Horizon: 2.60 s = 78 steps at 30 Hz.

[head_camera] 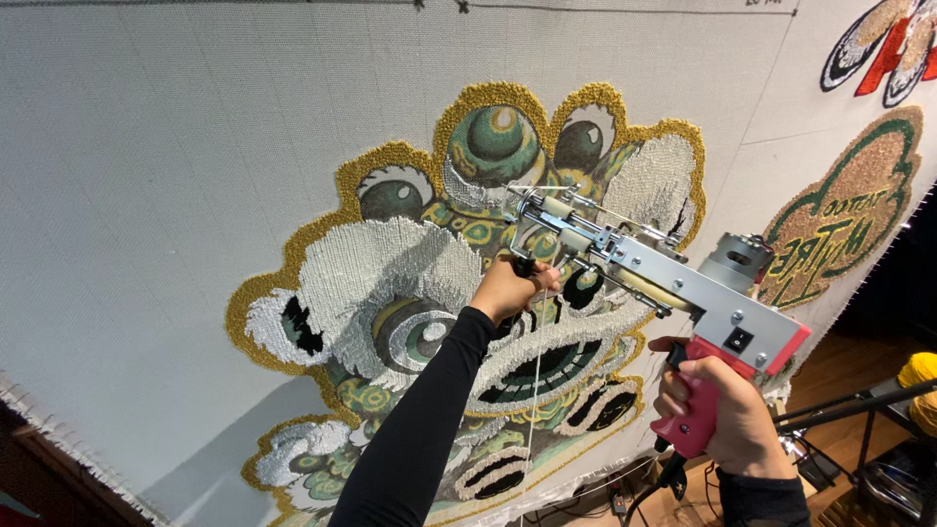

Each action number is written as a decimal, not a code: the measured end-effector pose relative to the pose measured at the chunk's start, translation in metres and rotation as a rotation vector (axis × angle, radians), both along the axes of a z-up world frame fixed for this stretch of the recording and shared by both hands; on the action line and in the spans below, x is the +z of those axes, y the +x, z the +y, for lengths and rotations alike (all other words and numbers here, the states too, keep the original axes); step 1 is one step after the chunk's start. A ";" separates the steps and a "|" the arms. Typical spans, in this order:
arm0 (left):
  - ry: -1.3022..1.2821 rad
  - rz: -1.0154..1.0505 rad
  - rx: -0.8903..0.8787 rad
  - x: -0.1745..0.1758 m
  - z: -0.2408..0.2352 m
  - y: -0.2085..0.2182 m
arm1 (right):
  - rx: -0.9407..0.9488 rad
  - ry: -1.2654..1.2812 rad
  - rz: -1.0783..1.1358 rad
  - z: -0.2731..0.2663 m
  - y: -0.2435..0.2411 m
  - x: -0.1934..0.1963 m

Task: The person uses a handheld tufting gun to apply white yarn to a large canvas, filling in a section of a detailed design that features a stylized lion head. The operator guides the tool steadily across the fabric surface to create a textured, raised pattern.

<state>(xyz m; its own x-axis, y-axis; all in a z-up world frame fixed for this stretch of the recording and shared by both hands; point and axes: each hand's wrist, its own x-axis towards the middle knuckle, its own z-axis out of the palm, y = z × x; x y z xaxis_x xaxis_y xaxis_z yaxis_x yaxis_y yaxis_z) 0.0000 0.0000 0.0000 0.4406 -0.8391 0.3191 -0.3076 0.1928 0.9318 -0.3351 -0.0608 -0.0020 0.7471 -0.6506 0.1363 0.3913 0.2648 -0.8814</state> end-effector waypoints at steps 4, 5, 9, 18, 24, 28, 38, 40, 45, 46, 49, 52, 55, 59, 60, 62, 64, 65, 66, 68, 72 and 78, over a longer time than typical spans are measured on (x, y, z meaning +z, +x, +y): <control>0.081 0.109 -0.018 0.016 0.025 -0.016 | -0.002 -0.012 0.016 0.006 0.005 0.010; 0.090 0.136 -0.021 0.016 0.027 -0.017 | -0.001 -0.015 0.036 0.008 0.006 0.012; 0.069 0.181 -0.018 0.008 0.021 -0.011 | -0.054 0.038 0.087 0.011 0.011 0.016; 0.026 0.135 0.028 -0.002 0.013 0.002 | -0.039 0.002 0.102 0.009 0.019 0.024; 0.036 0.099 0.062 0.002 0.014 0.008 | -0.016 0.008 0.070 0.004 0.028 0.024; 0.061 0.083 0.089 0.003 0.015 0.009 | 0.005 -0.002 0.095 0.008 0.030 0.032; 0.051 0.117 0.052 -0.002 0.005 0.028 | -0.046 -0.100 0.143 0.030 0.043 0.057; 0.049 0.116 0.046 0.001 0.004 0.032 | -0.056 -0.120 0.145 0.032 0.048 0.058; 0.019 0.103 0.017 0.008 0.006 0.047 | -0.062 -0.143 0.100 0.038 0.066 0.054; 0.024 0.113 0.017 0.008 0.007 0.050 | -0.061 -0.154 0.108 0.040 0.069 0.053; 0.046 0.122 0.030 0.008 0.006 0.060 | -0.066 -0.185 0.120 0.045 0.077 0.053; 0.071 0.100 0.059 0.003 0.002 0.069 | -0.078 -0.194 0.118 0.046 0.082 0.050; 0.055 0.094 0.051 -0.001 -0.001 0.076 | -0.090 -0.191 0.133 0.044 0.087 0.049; 0.104 0.050 0.068 0.004 0.000 0.078 | -0.089 -0.193 0.139 0.045 0.090 0.047; 0.135 0.034 0.080 0.006 0.002 0.077 | -0.090 -0.194 0.143 0.045 0.091 0.047; 0.153 0.026 0.090 0.009 0.005 0.075 | -0.082 -0.201 0.128 0.044 0.091 0.046; 0.159 0.036 0.102 0.011 0.006 0.074 | -0.089 -0.192 0.121 0.044 0.092 0.045; 0.154 0.051 0.106 0.012 0.006 0.075 | -0.100 -0.182 0.122 0.044 0.093 0.045; 0.149 0.066 0.111 0.012 0.006 0.075 | -0.111 -0.171 0.122 0.044 0.094 0.044; 0.120 0.072 0.101 0.011 0.006 0.076 | -0.103 -0.144 0.119 0.047 0.096 0.044; 0.168 0.085 0.154 0.016 0.006 0.076 | -0.086 -0.148 0.089 0.050 0.099 0.046; 0.109 0.046 0.118 0.010 0.004 0.076 | -0.089 -0.131 0.146 0.046 0.098 0.044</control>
